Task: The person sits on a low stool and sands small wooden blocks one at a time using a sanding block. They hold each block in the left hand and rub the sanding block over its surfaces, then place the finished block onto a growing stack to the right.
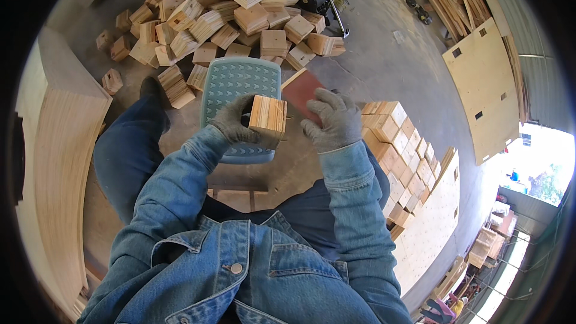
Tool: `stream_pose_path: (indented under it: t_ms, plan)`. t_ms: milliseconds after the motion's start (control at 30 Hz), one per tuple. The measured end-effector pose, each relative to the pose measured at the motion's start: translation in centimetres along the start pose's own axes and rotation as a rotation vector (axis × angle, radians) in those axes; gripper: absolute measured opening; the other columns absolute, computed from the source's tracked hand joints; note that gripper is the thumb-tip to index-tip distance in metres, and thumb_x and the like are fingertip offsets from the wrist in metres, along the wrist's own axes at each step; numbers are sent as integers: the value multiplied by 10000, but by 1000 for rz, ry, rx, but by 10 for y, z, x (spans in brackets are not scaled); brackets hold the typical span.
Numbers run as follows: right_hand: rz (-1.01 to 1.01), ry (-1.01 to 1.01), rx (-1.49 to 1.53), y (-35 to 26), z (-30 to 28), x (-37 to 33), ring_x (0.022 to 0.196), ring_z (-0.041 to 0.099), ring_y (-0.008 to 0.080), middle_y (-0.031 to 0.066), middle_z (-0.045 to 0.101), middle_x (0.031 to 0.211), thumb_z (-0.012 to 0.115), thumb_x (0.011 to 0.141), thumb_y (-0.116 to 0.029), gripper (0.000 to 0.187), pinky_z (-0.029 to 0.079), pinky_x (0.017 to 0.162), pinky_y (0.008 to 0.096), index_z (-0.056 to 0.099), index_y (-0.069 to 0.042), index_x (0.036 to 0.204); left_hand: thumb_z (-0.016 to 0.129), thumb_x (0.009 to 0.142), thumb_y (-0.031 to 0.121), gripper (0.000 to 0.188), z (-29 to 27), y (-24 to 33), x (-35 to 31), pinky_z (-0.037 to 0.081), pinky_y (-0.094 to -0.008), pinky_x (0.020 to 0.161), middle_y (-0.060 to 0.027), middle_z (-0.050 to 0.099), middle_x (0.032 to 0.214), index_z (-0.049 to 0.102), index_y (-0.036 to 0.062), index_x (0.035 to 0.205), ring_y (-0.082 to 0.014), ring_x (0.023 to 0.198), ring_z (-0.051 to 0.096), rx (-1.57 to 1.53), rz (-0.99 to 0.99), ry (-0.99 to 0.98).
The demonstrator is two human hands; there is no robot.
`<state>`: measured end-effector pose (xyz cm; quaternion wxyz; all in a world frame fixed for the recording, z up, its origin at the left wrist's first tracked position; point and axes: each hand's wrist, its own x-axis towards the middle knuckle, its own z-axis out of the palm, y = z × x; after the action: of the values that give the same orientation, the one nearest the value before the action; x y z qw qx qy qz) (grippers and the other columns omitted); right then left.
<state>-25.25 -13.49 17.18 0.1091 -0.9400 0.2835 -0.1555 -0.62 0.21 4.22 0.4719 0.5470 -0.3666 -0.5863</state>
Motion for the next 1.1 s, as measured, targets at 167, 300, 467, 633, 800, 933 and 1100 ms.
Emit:
stream_pose_path:
  t_ms: [167, 300, 467, 633, 800, 933, 1100]
  plan:
    - [58, -61, 250, -30, 10, -13, 1210, 640, 363, 107, 713, 1324, 928, 667, -222, 470, 511, 1059, 495, 790, -128, 1106, 1035, 499, 203, 1239, 1, 7, -3, 483, -422, 1186, -110, 583, 1495, 424, 89, 1571, -282, 1394, 565, 48, -30, -4]
    - [157, -125, 198, -18, 14, -26, 1245, 642, 358, 139, 698, 1355, 943, 681, -171, 508, 512, 1083, 456, 777, -69, 1150, 1022, 503, 183, 1223, 4, 10, -5, 484, -418, 1186, -115, 588, 1492, 430, 88, 1568, -286, 1391, 570, 92, 23, 22]
    - [376, 44, 242, -6, 3, -25, 1184, 683, 350, 137, 731, 1293, 935, 668, -161, 436, 556, 1017, 420, 799, -82, 1075, 1021, 503, 175, 1228, 2, 9, -3, 467, -414, 1203, -115, 577, 1505, 422, 79, 1570, -289, 1399, 563, 148, 12, 16]
    - [201, -71, 394, -53, 7, -12, 1184, 678, 347, 150, 735, 1272, 939, 674, -163, 443, 536, 1044, 428, 789, -67, 1080, 1022, 511, 158, 1223, 0, -6, -1, 470, -414, 1200, -112, 572, 1503, 417, 76, 1571, -280, 1404, 555, 23, 22, 4]
    - [288, 4, 168, -13, 26, -22, 1183, 678, 347, 153, 732, 1259, 937, 671, -144, 474, 540, 1040, 425, 780, -59, 1111, 1043, 510, 281, 1157, 0, -4, -4, 506, -386, 1148, -124, 647, 1401, 506, 57, 1510, -277, 1309, 621, 121, 105, 62]
    - [496, 140, 241, 6, 21, -35, 1200, 674, 352, 172, 712, 1291, 943, 692, -131, 492, 550, 1052, 419, 775, -46, 1147, 1061, 505, 250, 1261, 8, 13, -4, 469, -424, 1204, -127, 564, 1476, 403, 80, 1567, -282, 1399, 556, 215, 117, 82]
    - [477, 198, 363, -8, 41, -38, 1248, 660, 337, 182, 672, 1363, 957, 706, -133, 537, 553, 1073, 405, 757, -53, 1198, 1029, 508, 266, 1227, -4, -11, 6, 488, -417, 1183, -145, 556, 1454, 403, 75, 1546, -298, 1358, 575, 299, 290, 447]
